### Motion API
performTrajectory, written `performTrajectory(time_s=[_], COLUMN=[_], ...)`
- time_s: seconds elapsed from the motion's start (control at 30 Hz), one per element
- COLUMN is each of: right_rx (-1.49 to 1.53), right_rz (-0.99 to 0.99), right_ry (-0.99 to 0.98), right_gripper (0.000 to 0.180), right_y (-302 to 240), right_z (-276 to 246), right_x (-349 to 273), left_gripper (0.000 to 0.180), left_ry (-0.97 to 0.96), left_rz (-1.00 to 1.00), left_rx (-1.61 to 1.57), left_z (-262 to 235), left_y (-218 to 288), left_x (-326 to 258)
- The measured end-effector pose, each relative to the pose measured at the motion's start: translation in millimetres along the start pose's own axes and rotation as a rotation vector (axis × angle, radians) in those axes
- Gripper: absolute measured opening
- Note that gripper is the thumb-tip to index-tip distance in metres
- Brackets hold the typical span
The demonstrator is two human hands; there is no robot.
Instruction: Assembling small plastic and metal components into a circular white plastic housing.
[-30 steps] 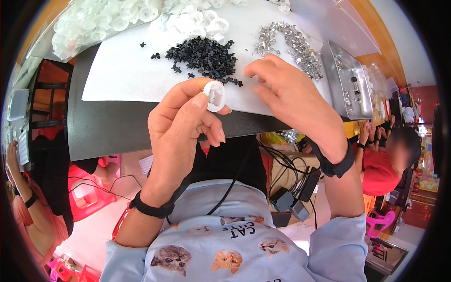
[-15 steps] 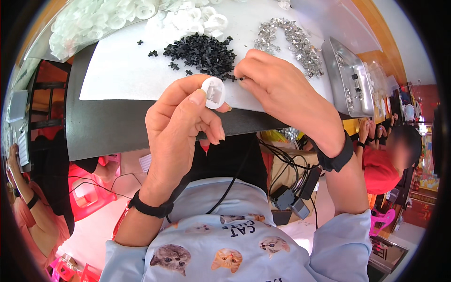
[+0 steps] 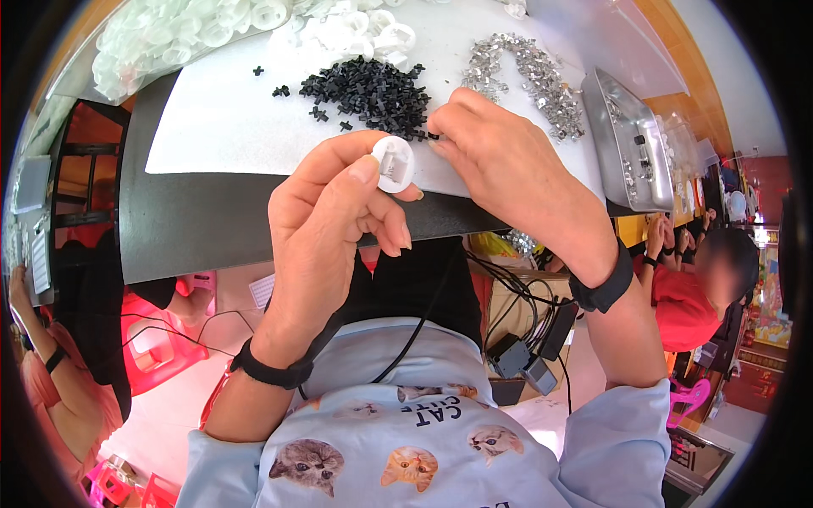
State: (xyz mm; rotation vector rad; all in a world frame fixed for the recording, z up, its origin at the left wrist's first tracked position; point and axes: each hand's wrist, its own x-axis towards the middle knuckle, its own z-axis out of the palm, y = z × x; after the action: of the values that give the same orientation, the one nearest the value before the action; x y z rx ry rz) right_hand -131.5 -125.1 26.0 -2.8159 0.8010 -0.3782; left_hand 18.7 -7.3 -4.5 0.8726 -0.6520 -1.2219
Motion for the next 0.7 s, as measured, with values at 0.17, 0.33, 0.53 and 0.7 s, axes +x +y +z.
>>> performTrajectory(time_s=[0.17, 0.33, 0.53, 0.7], right_rx=[0.007, 0.054, 0.512, 0.727], right_rz=[-0.021, 0.030, 0.230, 0.133], right_ry=[-0.007, -0.015, -0.030, -0.154], right_gripper=[0.005, 0.005, 0.010, 0.009], right_y=[3.6, 6.9, -13.5, -25.4], right_z=[2.6, 2.5, -30.4, -35.3], right_x=[6.7, 7.9, 2.5, 1.4], left_gripper=[0.033, 0.035, 0.041, 0.040], left_ry=[-0.003, -0.013, -0.024, -0.058], left_rz=[0.004, -0.040, -0.070, -0.082], left_rx=[0.019, -0.024, 0.049, 0.065], left_z=[-0.8, 0.1, -0.5, 1.9], left_y=[0.6, 1.0, 1.3, 2.5], left_x=[-0.1, -0.4, -2.2, -2.4])
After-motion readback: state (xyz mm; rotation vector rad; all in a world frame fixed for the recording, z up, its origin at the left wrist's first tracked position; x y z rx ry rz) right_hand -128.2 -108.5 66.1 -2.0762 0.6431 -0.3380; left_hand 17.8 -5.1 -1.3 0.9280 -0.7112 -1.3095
